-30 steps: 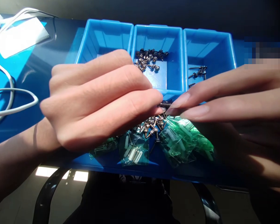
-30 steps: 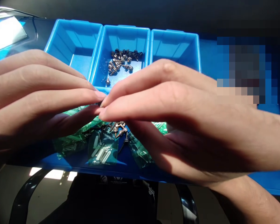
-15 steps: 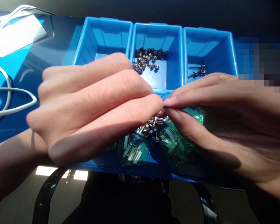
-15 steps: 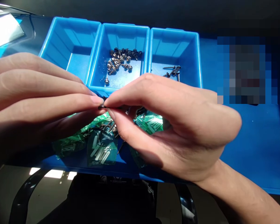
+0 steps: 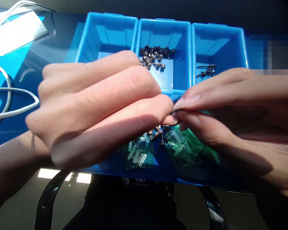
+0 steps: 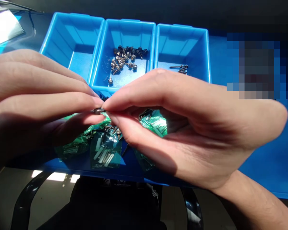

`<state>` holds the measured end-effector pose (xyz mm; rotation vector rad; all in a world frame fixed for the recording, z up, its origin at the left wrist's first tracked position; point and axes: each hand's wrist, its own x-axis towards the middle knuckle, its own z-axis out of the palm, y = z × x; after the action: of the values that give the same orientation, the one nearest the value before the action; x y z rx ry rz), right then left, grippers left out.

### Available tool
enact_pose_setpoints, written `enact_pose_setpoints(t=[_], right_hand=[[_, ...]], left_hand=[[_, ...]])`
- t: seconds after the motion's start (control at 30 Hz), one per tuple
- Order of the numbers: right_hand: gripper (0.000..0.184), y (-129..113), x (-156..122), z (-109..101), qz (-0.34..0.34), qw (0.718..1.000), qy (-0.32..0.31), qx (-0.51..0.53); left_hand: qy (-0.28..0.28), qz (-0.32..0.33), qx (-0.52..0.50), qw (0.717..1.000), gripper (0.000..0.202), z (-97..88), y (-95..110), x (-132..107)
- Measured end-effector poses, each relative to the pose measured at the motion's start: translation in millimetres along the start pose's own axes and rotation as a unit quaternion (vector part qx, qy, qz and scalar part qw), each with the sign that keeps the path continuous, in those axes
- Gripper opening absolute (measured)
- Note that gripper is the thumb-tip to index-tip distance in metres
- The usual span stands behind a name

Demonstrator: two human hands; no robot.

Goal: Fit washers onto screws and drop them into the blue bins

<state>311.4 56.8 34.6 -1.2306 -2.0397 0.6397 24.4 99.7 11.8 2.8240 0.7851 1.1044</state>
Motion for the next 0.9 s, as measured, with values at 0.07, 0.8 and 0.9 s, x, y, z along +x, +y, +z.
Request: enact_pose_setpoints(t=[0.07,0.8,0.9], right_hand=[[0.009,3.4,-0.8,2.7,-0.033,0.999,0.014,0.037],[0.007,1.9,5.9,3.2,-0.029,0.998,0.046,0.036],[0.006,0.0,5.1,6.1,-0.021,0.998,0.048,0.042]], left_hand=[[-0.001,0.023,0.017,1.000,0.036,1.8,0.5,0.3],[0.005,-0.050,0.015,0.999,0.020,6.3,19.8,9.0],[-0.026,-0.091,0.004,0.996,0.015,3.1,22.8,9.8]])
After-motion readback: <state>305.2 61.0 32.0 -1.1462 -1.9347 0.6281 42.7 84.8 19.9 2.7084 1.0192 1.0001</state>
